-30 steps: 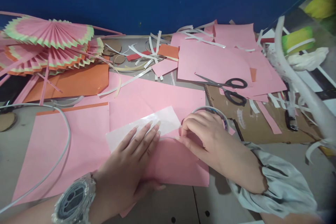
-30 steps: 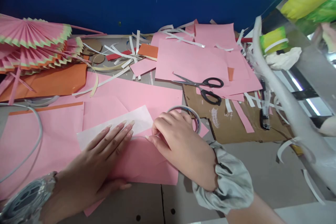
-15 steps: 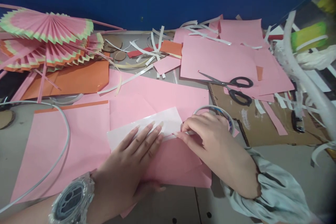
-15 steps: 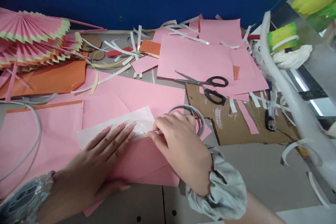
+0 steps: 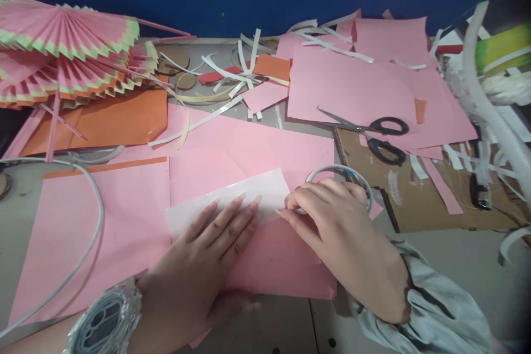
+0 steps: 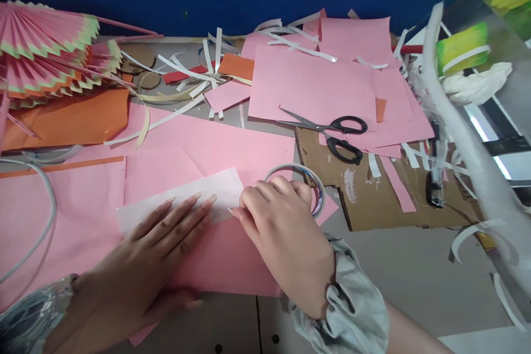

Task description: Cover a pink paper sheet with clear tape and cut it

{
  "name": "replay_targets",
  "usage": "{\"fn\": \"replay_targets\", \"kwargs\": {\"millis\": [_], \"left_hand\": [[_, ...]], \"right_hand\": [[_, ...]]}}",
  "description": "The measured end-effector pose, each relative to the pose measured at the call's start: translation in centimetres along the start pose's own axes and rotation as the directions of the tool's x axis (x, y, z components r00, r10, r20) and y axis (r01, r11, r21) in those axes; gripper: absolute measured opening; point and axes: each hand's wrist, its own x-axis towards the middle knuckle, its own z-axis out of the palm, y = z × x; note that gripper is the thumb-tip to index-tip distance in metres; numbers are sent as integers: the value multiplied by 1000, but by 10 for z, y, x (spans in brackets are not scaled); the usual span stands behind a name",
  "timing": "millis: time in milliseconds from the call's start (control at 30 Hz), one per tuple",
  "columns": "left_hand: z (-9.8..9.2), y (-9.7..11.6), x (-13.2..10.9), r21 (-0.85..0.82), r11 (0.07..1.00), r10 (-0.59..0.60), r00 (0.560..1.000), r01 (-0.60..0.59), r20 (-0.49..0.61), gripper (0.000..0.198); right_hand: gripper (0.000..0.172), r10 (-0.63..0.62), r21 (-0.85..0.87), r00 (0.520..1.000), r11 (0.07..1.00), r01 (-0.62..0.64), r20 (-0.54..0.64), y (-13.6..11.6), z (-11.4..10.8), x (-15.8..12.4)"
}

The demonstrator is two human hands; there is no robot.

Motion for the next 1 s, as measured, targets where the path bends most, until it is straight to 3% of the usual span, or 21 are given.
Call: {"fn": "replay_targets", "kwargs": {"millis": [600, 1000], "left_hand": [[-4, -6, -1, -36, 999, 32, 999, -31, 21, 78], [-3, -2, -3, 16, 1000, 19, 1000, -19, 4, 84]], "right_hand": [[16, -4, -63, 1000, 998, 6, 21, -3, -3, 1], [15, -33, -98, 999, 995, 30, -33, -3, -2, -2]]}}
